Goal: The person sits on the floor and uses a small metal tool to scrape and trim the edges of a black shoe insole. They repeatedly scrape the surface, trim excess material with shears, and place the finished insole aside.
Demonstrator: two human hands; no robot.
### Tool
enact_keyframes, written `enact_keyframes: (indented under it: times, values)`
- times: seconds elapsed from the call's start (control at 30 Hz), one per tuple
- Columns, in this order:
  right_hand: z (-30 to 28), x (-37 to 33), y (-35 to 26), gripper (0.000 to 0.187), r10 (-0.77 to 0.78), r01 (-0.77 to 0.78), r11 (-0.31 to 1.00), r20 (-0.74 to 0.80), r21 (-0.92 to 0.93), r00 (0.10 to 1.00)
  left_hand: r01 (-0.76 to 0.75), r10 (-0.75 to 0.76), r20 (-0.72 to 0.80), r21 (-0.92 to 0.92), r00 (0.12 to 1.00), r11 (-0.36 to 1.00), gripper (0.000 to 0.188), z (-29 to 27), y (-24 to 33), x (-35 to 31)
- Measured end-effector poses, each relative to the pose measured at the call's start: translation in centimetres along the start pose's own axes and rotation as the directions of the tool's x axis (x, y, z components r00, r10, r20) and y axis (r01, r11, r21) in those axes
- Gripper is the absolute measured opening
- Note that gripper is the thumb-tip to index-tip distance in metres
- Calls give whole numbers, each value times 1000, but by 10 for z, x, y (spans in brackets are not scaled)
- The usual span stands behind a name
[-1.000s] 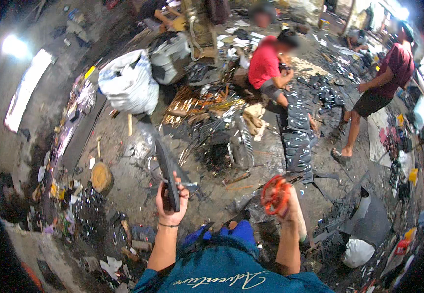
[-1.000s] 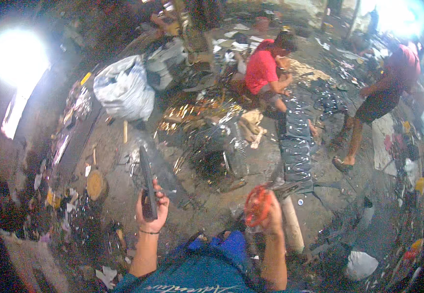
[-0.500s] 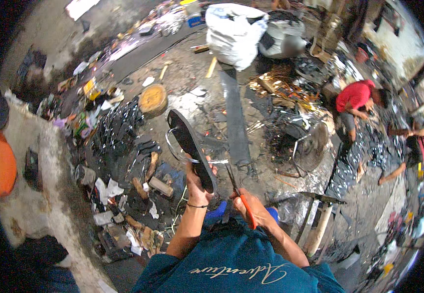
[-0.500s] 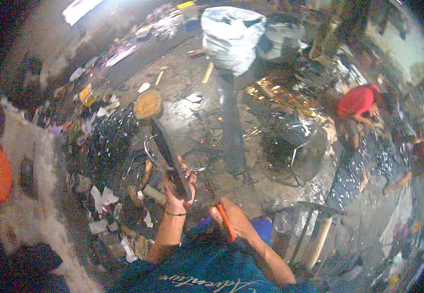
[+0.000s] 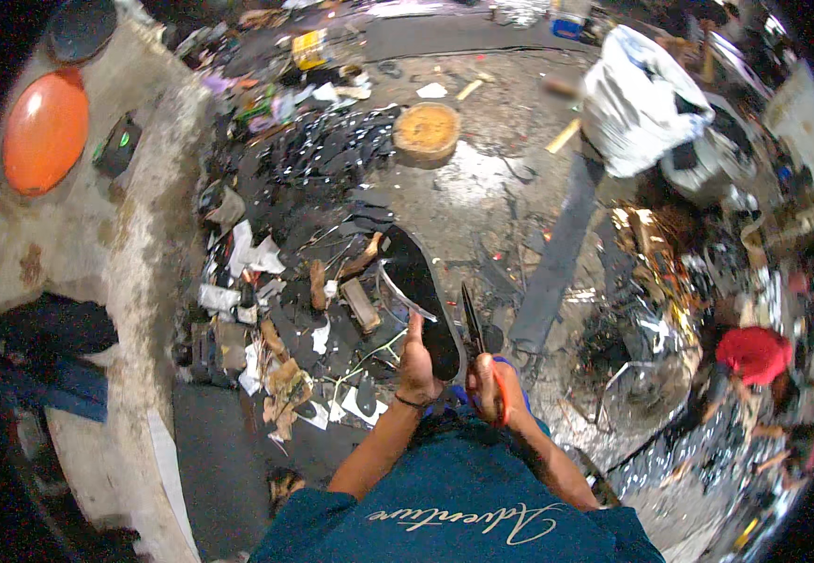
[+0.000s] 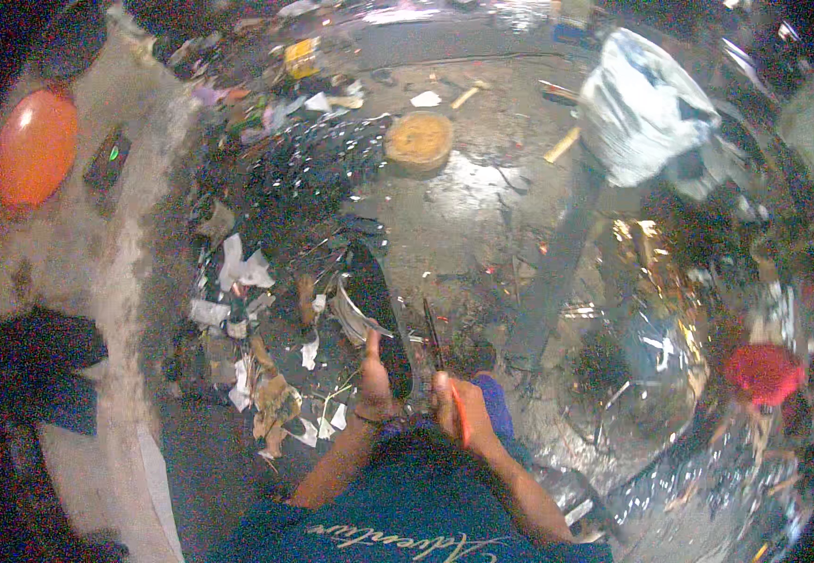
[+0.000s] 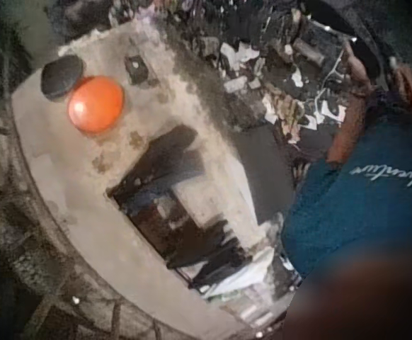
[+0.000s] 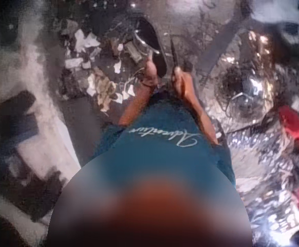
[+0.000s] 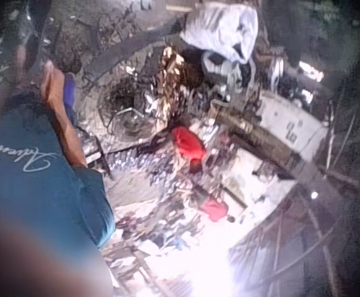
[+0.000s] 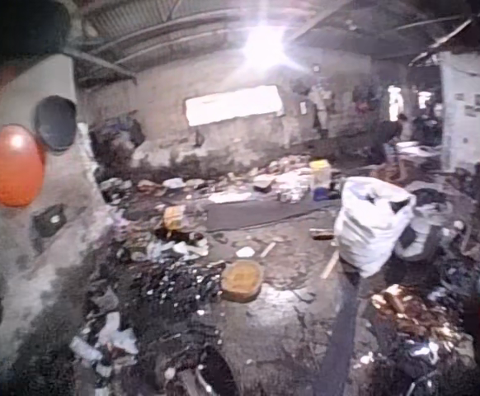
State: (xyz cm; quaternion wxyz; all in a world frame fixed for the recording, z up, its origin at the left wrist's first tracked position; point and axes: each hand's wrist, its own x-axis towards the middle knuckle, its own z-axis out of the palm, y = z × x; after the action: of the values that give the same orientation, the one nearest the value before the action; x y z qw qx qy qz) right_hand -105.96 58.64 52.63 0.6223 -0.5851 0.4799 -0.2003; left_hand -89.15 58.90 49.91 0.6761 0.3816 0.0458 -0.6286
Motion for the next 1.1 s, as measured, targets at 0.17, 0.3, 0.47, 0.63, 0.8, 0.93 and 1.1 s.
enact_keyframes:
  times: [0.17, 0.3, 0.47, 0.63, 0.8, 0.93, 1.1]
  values:
    - [-41, 89, 7, 50, 415, -415, 829, 84, 375, 906, -15, 205, -241, 614, 949, 790, 37, -3, 5, 68]
    - [-77, 143, 8, 32, 454, -510, 761, 233, 401, 860, -89, 321, -155, 770, 934, 631, 26, 3, -4, 100]
    - [-70, 207, 9, 23, 356, -432, 825, 258, 363, 898, -16, 267, -221, 742, 938, 671, 38, 16, 11, 148]
    - [-42, 287, -4, 22, 247, -297, 906, 194, 300, 949, 10, 215, -157, 828, 964, 561, 38, 16, 60, 210]
    - [12, 393, -26, 28, 378, -367, 856, 44, 364, 925, -34, 144, -136, 604, 980, 796, 41, -7, 146, 318]
    - [44, 462, -41, 31, 507, -481, 804, 21, 350, 862, 77, 200, -298, 710, 933, 700, 49, -32, 281, 406]
    - [65, 498, -56, 33, 628, -503, 607, 16, 615, 778, 19, 170, -263, 592, 950, 806, 35, -63, 484, 522]
